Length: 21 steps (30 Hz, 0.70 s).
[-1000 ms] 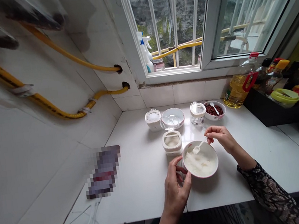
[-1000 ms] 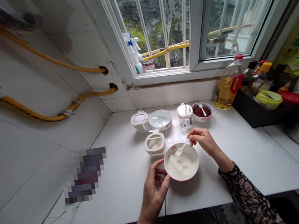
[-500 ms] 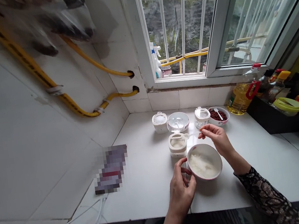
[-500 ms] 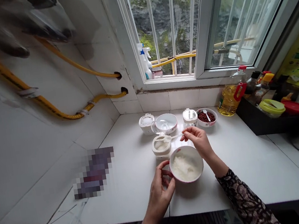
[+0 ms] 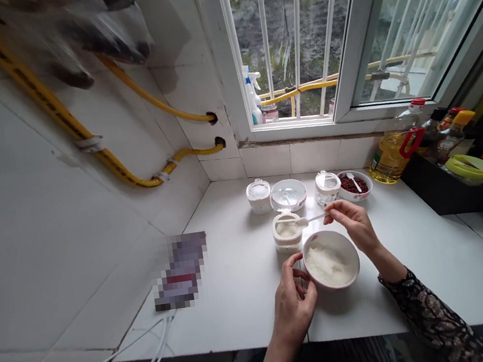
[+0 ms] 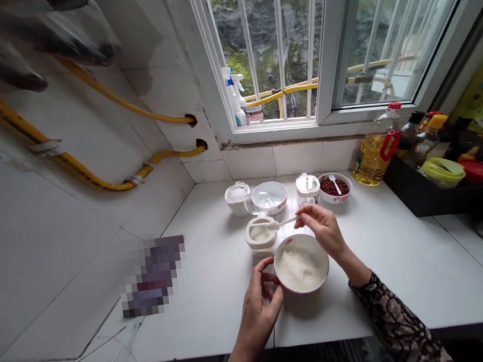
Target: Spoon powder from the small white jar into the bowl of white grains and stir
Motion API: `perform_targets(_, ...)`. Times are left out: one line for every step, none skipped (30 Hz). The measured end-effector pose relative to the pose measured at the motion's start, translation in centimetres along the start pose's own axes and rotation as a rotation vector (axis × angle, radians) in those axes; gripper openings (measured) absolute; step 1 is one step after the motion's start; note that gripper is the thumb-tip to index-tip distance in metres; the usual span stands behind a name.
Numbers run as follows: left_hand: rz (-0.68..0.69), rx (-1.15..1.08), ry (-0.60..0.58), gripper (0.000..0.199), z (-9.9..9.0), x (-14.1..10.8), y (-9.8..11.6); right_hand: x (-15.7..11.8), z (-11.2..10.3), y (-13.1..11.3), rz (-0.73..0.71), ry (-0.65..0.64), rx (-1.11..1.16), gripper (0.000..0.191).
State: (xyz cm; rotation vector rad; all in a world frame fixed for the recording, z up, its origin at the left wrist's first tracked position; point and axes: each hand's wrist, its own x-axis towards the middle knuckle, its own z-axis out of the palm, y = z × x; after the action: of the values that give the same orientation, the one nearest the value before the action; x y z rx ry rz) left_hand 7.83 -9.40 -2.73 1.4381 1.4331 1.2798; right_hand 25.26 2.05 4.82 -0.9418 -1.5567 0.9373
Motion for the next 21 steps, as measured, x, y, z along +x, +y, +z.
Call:
perform_targets(-0.002,0.003,-0.003,0.047,-0.1,0.0,0.1,0.1,-0.5,0.1,0.039,-0.005,0.038,0.021)
perform_targets(-0.004,0.007,-0.005,0.047,-0.1,0.0,0.3,0.2,-1.0,0.3,0.06,-0.007,0.053,0.022)
perform_targets(-0.004,0.014,-0.005,0.047,-0.2,0.0,0.4,0.3,-1.6,0.4,0.071,-0.021,0.049,0.021)
perform_targets(0.0,0.021,-0.008,0.048,-0.3,0.0,0.4,0.3,-2.0,0.5,0.072,-0.039,0.025,0.02)
perform_targets(0.006,0.031,-0.013,0.048,-0.3,0.0,0.5,0.2,-2.3,0.5,0.063,-0.061,-0.023,0.018)
perform_targets(0.015,0.043,-0.02,0.05,-0.3,0.0,0.5,0.1,-2.6,0.5,0.04,-0.085,-0.095,0.016)
perform_targets(0.026,0.059,-0.029,0.051,-0.3,0.0,0.5,0.0,-2.6,0.5,-0.001,-0.104,-0.183,0.015)
perform_targets(0.038,0.076,-0.04,0.054,-0.2,-0.1,0.5,-0.2,-2.6,0.5,-0.054,-0.12,-0.278,0.014)
perform_targets(0.05,0.094,-0.05,0.056,-0.2,-0.1,0.4,-0.4,-2.4,0.5,-0.111,-0.137,-0.366,0.014)
perform_targets(0.063,0.112,-0.054,0.059,-0.1,-0.2,0.4,-0.5,-2.2,0.5,-0.162,-0.162,-0.433,0.015)
perform_targets(0.071,0.13,-0.057,0.062,-0.1,-0.3,0.4,-0.6,-1.9,0.5,-0.197,-0.194,-0.473,0.016)
perform_targets(0.074,0.147,-0.057,0.065,0.0,-0.4,0.4,-0.7,-1.7,0.5,-0.212,-0.224,-0.486,0.017)
perform_targets(0.072,0.162,-0.057,0.067,0.0,-0.5,0.4,-0.8,-1.5,0.5,-0.207,-0.246,-0.478,0.018)
perform_targets(0.064,0.173,-0.055,0.069,0.1,-0.6,0.3,-0.8,-1.4,0.4,-0.186,-0.255,-0.455,0.018)
perform_targets(0.055,0.181,-0.053,0.071,0.1,-0.7,0.3,-0.7,-1.4,0.4,-0.151,-0.248,-0.418,0.018)
perform_targets(0.046,0.185,-0.053,0.072,0.1,-0.7,0.2,-0.6,-1.5,0.4,-0.101,-0.229,-0.366,0.017)
perform_targets(0.041,0.185,-0.055,0.072,0.2,-0.8,0.2,-0.5,-1.7,0.4,-0.04,-0.203,-0.301,0.015)
perform_targets(0.04,0.182,-0.053,0.072,0.2,-0.9,0.1,-0.4,-1.9,0.4,0.026,-0.178,-0.228,0.013)
perform_targets(0.042,0.178,-0.051,0.071,0.2,-1.0,0.0,-0.3,-2.1,0.5,0.09,-0.159,-0.152,0.012)
perform_targets(0.045,0.173,-0.049,0.069,0.2,-1.0,-0.1,-0.1,-2.3,0.5,0.143,-0.144,-0.082,0.012)
perform_targets(0.051,0.168,-0.048,0.068,0.2,-1.0,-0.2,0.0,-2.5,0.6,0.185,-0.132,-0.022,0.011)
